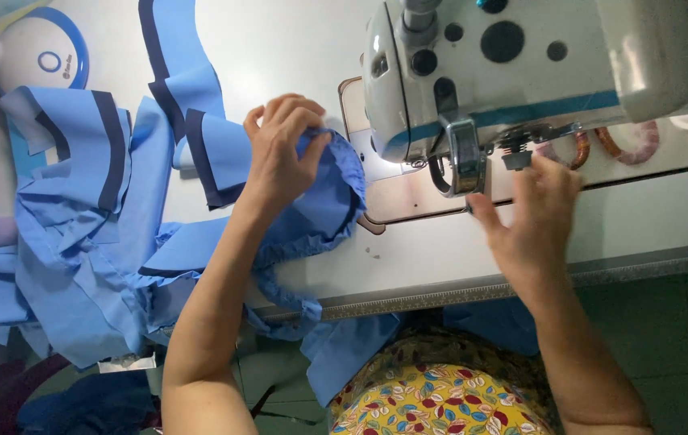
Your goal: Trimming excess threads from blue fabric ruffles using thread nippers.
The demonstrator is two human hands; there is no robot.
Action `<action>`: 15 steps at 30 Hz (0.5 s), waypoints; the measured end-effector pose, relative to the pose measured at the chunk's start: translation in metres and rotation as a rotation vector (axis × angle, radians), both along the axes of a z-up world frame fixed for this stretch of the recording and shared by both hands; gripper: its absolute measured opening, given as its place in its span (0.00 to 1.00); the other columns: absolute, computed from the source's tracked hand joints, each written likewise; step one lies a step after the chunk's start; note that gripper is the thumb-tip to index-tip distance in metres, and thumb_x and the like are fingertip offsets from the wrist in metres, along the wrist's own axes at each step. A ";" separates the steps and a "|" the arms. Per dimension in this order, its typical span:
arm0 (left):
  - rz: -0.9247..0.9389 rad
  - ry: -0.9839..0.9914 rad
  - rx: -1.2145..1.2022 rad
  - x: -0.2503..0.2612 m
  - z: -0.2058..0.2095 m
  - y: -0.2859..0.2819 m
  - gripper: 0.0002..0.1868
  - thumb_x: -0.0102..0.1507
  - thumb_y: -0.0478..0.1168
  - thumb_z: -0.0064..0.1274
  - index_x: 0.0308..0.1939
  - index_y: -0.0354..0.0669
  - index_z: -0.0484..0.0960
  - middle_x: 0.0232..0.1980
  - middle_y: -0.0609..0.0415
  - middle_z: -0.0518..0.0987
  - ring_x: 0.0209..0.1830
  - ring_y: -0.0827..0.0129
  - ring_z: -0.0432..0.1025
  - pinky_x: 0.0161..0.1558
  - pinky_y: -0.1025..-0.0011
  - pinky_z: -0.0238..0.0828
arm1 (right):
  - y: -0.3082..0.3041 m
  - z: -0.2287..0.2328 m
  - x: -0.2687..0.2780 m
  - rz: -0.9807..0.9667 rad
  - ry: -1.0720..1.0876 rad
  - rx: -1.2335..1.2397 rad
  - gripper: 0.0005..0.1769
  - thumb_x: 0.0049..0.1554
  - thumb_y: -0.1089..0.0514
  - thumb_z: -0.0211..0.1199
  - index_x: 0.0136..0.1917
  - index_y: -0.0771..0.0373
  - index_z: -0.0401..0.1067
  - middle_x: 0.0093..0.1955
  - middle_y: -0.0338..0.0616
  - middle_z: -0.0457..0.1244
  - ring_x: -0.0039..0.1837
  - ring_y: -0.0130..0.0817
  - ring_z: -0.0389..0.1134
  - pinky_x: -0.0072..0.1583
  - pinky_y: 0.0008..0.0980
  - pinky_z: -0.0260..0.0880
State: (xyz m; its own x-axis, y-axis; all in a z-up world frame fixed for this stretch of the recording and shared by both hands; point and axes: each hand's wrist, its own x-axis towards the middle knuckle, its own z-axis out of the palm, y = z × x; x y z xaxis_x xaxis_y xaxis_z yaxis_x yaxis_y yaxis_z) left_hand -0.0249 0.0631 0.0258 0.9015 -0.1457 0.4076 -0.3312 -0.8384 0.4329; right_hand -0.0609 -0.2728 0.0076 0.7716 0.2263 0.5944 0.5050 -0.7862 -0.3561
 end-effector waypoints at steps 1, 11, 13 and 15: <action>-0.042 0.078 -0.093 -0.007 0.001 -0.002 0.11 0.58 0.31 0.64 0.38 0.48 0.78 0.43 0.59 0.76 0.55 0.58 0.68 0.59 0.42 0.48 | 0.022 -0.006 0.005 0.015 0.012 -0.074 0.31 0.54 0.54 0.76 0.62 0.74 0.69 0.50 0.55 0.54 0.54 0.56 0.56 0.59 0.54 0.60; -0.103 0.134 -0.249 -0.024 -0.002 0.016 0.08 0.61 0.34 0.64 0.40 0.49 0.81 0.37 0.61 0.81 0.44 0.65 0.74 0.65 0.48 0.49 | 0.064 0.011 -0.009 0.121 0.459 -0.025 0.13 0.61 0.64 0.59 0.59 0.69 0.70 0.50 0.54 0.62 0.51 0.49 0.66 0.46 0.43 0.71; -0.102 0.118 -0.311 -0.026 -0.003 0.015 0.09 0.60 0.31 0.64 0.39 0.46 0.81 0.36 0.56 0.81 0.43 0.61 0.74 0.63 0.44 0.49 | 0.068 0.008 -0.016 0.337 0.644 0.347 0.17 0.62 0.57 0.57 0.64 0.60 0.72 0.51 0.50 0.66 0.51 0.41 0.68 0.49 0.34 0.72; -0.125 0.119 -0.321 -0.027 -0.003 0.017 0.08 0.60 0.31 0.64 0.39 0.46 0.81 0.35 0.56 0.81 0.43 0.61 0.74 0.64 0.45 0.49 | 0.082 0.019 -0.011 0.392 0.955 0.670 0.19 0.63 0.59 0.52 0.65 0.68 0.68 0.48 0.54 0.67 0.44 0.37 0.68 0.42 0.28 0.70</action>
State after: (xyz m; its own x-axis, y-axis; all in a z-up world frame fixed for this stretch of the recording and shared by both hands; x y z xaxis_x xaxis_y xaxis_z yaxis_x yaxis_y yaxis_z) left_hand -0.0517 0.0798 0.0226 0.9287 -0.1388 0.3440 -0.3538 -0.6098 0.7092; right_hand -0.0722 -0.1913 0.0263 0.9090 0.4084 -0.0837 -0.0191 -0.1599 -0.9870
